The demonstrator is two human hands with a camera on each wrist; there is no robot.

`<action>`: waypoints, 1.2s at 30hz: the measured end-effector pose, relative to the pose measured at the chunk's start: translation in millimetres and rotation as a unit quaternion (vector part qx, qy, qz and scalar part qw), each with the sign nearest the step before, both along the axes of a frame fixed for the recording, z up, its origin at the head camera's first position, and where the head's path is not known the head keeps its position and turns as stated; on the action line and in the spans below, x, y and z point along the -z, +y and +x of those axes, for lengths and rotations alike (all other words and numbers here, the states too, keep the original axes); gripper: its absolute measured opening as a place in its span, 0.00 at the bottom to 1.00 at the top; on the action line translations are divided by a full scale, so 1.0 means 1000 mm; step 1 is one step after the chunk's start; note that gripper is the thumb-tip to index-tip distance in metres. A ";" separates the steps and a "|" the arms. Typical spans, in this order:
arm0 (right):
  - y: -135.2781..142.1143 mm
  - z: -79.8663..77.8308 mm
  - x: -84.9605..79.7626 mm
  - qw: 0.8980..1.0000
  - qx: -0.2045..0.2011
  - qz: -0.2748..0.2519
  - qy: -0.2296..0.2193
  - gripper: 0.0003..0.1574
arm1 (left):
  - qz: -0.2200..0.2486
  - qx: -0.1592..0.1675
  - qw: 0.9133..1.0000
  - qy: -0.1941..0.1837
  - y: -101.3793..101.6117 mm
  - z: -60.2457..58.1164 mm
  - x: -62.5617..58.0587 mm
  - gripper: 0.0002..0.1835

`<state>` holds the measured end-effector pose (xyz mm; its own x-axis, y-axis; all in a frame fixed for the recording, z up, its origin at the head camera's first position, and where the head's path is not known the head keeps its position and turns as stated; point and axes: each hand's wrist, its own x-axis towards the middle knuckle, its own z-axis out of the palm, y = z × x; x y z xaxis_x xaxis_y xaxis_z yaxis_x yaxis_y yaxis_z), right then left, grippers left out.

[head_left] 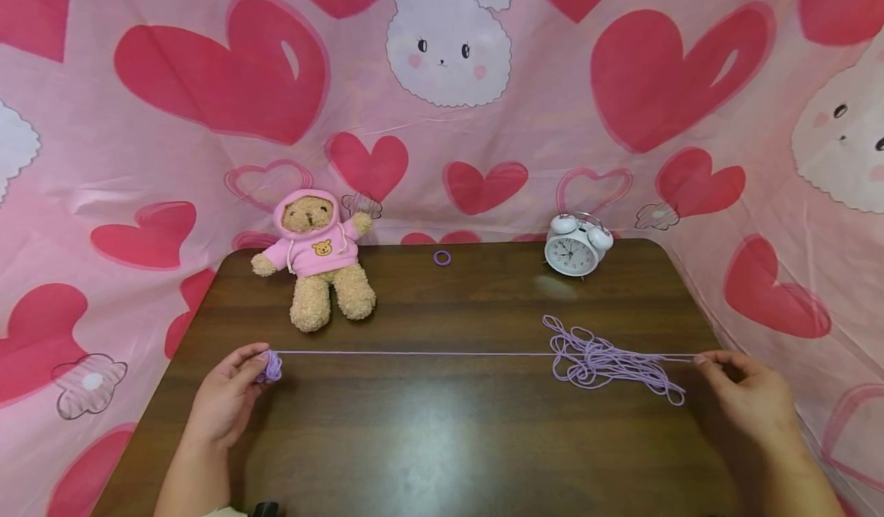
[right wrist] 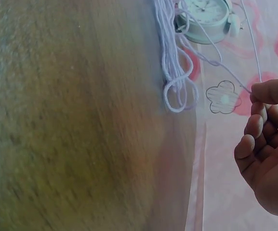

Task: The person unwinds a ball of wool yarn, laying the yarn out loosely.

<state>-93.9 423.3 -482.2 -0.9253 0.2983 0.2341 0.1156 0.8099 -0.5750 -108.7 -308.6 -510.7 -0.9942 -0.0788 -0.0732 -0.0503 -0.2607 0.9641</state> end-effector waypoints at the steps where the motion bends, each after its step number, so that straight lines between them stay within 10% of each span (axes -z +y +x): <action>1: 0.000 0.000 0.000 1.000 0.001 -0.002 -0.001 0.17 | 0.002 -0.002 1.000 0.001 -0.001 0.000 0.000 0.10; 36: 0.021 -0.004 0.018 0.987 -0.068 0.085 -0.116 0.19 | 0.024 -0.011 1.000 0.006 -0.006 0.003 0.001 0.10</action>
<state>-97.8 444.2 -500.6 -0.9888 0.1422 0.0461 0.1121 0.9093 -0.4007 -105.9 -314.4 -512.1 -0.9931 -0.0966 -0.0661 -0.0335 -0.3070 0.9511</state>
